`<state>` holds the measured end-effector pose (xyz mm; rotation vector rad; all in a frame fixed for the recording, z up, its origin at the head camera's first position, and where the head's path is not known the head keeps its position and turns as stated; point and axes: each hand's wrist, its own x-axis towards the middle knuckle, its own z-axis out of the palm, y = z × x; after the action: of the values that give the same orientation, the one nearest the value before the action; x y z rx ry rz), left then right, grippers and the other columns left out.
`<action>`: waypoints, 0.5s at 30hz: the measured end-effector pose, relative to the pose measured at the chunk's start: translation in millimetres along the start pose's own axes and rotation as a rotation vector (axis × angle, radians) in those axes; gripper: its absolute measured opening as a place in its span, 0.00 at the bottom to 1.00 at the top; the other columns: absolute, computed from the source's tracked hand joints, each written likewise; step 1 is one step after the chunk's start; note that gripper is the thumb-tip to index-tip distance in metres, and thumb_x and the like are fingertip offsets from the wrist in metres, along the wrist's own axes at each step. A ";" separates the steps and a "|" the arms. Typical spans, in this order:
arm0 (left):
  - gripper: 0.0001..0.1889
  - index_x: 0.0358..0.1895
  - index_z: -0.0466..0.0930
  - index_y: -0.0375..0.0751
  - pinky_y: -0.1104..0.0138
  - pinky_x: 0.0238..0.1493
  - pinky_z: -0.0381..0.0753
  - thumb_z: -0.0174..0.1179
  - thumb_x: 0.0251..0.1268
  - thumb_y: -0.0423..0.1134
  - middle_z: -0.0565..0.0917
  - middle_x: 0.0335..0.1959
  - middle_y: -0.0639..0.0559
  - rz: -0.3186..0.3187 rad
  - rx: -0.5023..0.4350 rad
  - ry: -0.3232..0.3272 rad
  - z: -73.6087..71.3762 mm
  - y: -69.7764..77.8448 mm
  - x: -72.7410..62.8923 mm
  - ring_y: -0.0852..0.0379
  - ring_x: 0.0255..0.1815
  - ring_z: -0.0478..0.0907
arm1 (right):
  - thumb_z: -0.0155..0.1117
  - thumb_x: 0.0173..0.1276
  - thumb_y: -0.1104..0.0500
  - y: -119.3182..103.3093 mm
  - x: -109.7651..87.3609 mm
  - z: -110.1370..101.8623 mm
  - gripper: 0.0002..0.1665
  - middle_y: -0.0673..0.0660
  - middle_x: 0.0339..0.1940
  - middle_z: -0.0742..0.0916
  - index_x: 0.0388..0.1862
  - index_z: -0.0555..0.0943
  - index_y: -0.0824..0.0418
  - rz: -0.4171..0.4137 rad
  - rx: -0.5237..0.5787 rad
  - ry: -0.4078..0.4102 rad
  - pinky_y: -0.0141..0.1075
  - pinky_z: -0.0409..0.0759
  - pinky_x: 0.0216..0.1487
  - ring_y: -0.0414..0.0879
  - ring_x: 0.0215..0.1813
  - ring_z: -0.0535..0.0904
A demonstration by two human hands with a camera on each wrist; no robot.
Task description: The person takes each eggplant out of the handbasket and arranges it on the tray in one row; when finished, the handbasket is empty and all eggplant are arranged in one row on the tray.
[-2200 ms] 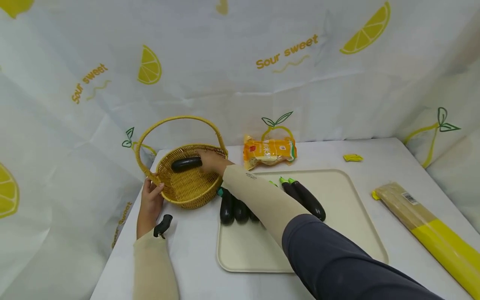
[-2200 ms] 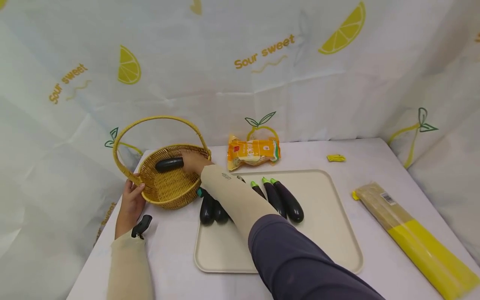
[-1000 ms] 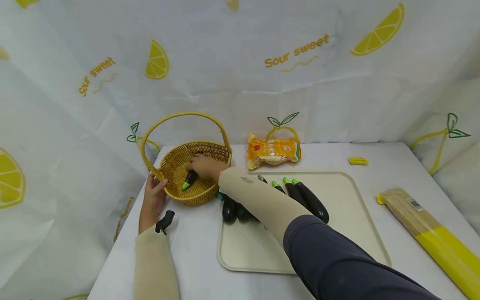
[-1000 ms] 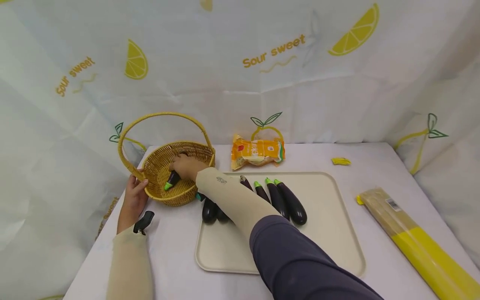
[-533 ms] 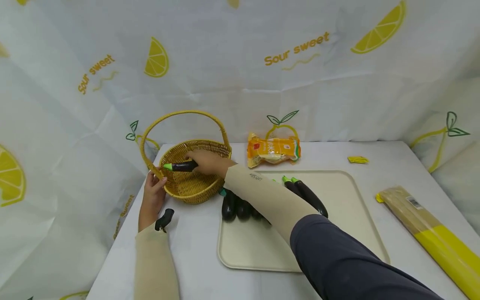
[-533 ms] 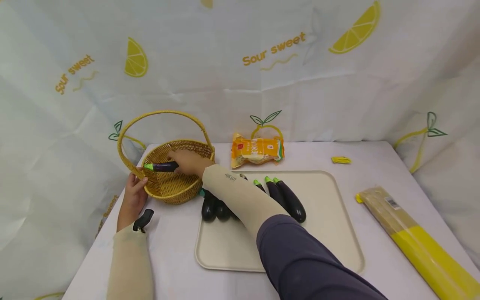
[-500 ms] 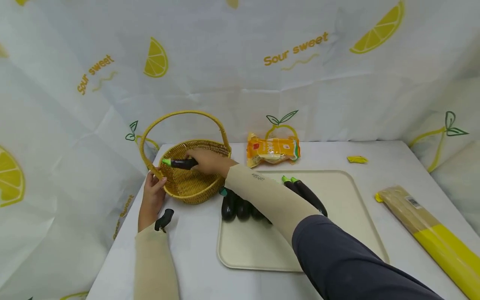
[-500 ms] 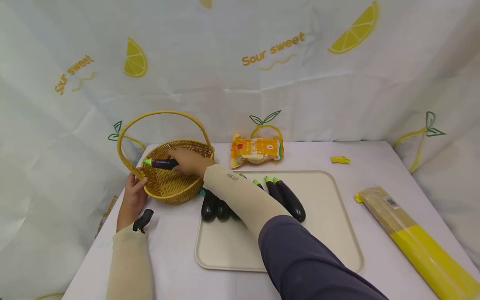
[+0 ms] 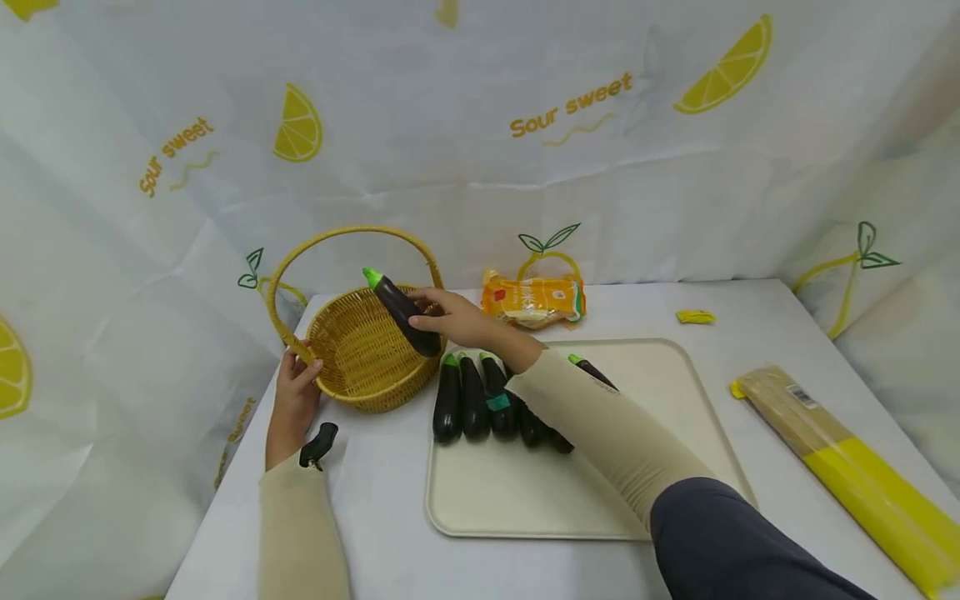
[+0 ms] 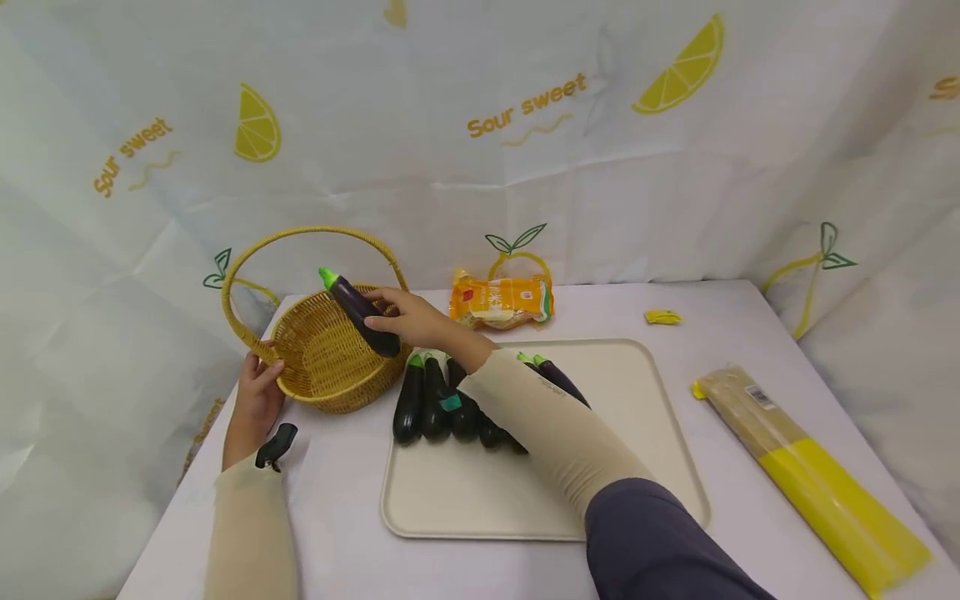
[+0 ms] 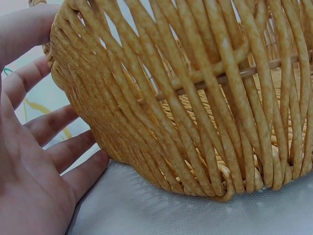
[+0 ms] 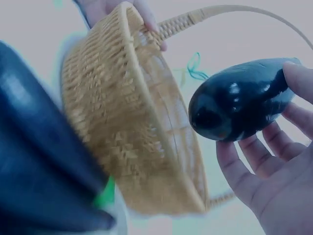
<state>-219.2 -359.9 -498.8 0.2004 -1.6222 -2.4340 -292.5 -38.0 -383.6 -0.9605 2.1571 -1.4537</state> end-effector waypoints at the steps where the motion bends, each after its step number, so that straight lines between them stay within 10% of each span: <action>1: 0.20 0.58 0.64 0.51 0.63 0.57 0.64 0.50 0.71 0.25 0.67 0.62 0.49 0.003 0.000 -0.002 -0.3 0.3 0.0 0.54 0.62 0.63 | 0.56 0.75 0.50 3.1 -6.8 -4.5 0.30 0.55 0.58 0.76 0.72 0.65 0.53 0.006 0.002 0.009 0.40 0.77 0.51 0.46 0.55 0.76; 15: 0.19 0.58 0.65 0.52 0.65 0.56 0.67 0.50 0.71 0.25 0.66 0.64 0.48 0.013 -0.005 -0.024 0.9 1.5 -2.4 0.53 0.63 0.63 | 0.51 0.78 0.50 49.8 -117.9 -75.8 0.30 0.65 0.62 0.74 0.72 0.62 0.60 0.151 0.018 0.164 0.53 0.73 0.55 0.58 0.60 0.72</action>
<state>-216.9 -359.0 -497.1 0.1602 -1.6223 -2.4391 -274.3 107.8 -406.9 -0.6759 2.2726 -1.5214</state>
